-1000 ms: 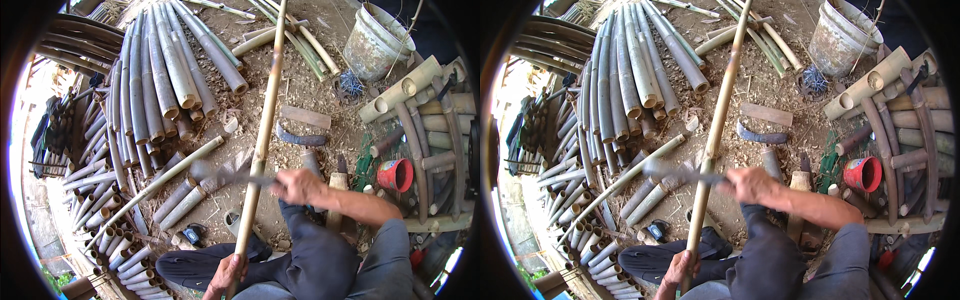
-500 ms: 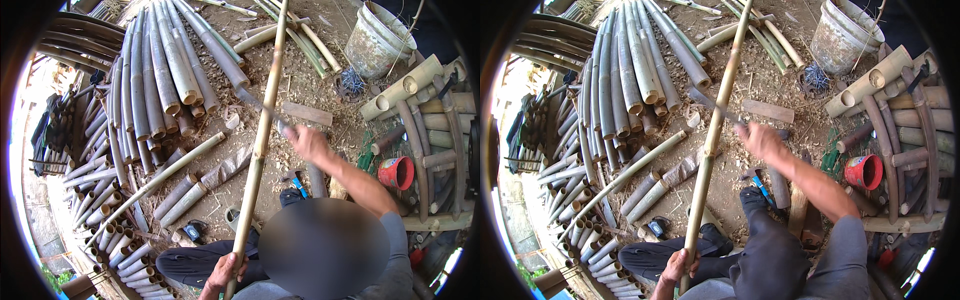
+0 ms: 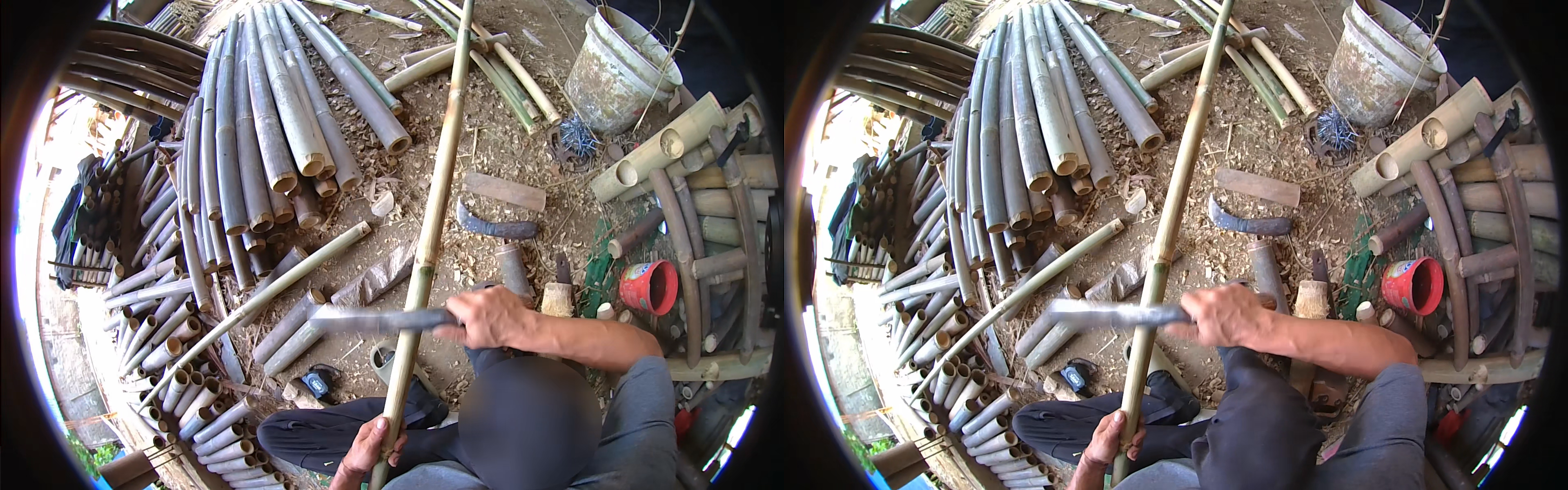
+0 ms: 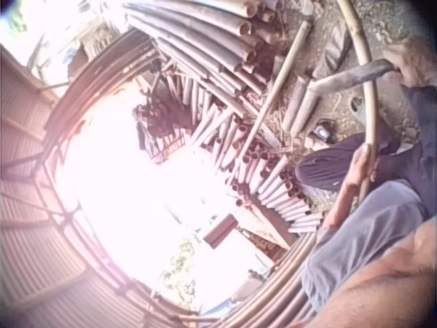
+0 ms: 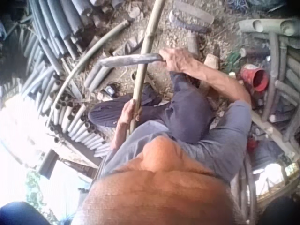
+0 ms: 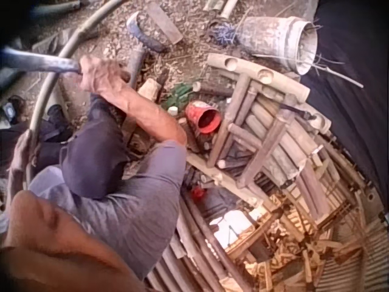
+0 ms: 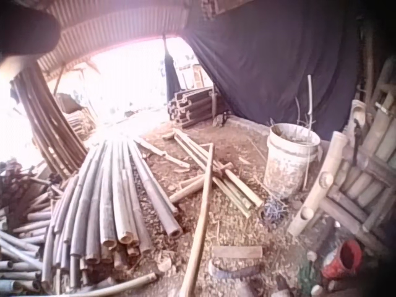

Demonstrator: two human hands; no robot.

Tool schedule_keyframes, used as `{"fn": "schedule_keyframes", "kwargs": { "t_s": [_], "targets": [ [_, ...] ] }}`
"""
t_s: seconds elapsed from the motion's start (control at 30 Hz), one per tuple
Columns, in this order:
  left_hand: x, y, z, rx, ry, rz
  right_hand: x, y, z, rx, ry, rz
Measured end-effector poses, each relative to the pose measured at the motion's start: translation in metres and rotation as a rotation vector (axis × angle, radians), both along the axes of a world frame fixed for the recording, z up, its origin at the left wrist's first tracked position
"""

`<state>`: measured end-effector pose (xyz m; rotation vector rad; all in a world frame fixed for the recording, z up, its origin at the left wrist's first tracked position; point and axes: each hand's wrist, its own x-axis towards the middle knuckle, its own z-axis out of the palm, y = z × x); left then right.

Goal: The person sits on the ground and uses a machete to shave the outer layer off a long bamboo pole. They rotate the pole and scrape it repeatedly to smooth the surface, then place the finished pole aside and pick up another one to continue the process.

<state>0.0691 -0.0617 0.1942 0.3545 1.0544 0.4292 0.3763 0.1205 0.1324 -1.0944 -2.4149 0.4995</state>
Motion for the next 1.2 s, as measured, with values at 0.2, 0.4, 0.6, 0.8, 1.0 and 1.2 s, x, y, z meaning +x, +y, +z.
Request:
{"fn": "schedule_keyframes", "kwargs": {
  "t_s": [0.2,0.4,0.6,0.8,1.0,1.2],
  "targets": [
    [-0.01,-0.004,0.007,-0.144,-0.171,0.045,0.018,0.04,-0.005,-0.218,-0.026,-0.334],
    [-0.016,-0.004,-0.01,-0.149,-0.161,0.051,0.01,0.039,-0.023,-0.235,0.151,-0.304],
    [-0.017,-0.005,-0.015,-0.195,-0.304,0.091,-0.012,0.004,-0.019,0.106,0.138,0.006],
    [-0.051,-0.011,0.016,0.087,0.367,-0.351,0.066,0.098,-0.041,-0.562,0.165,-0.698],
    [-0.074,-0.034,0.061,0.648,1.395,-0.954,0.098,0.065,-0.044,-0.538,0.461,-0.859],
    [0.012,0.079,0.026,0.828,1.278,-0.595,0.103,0.02,-0.033,-0.769,0.688,-0.924]
  ]
}}
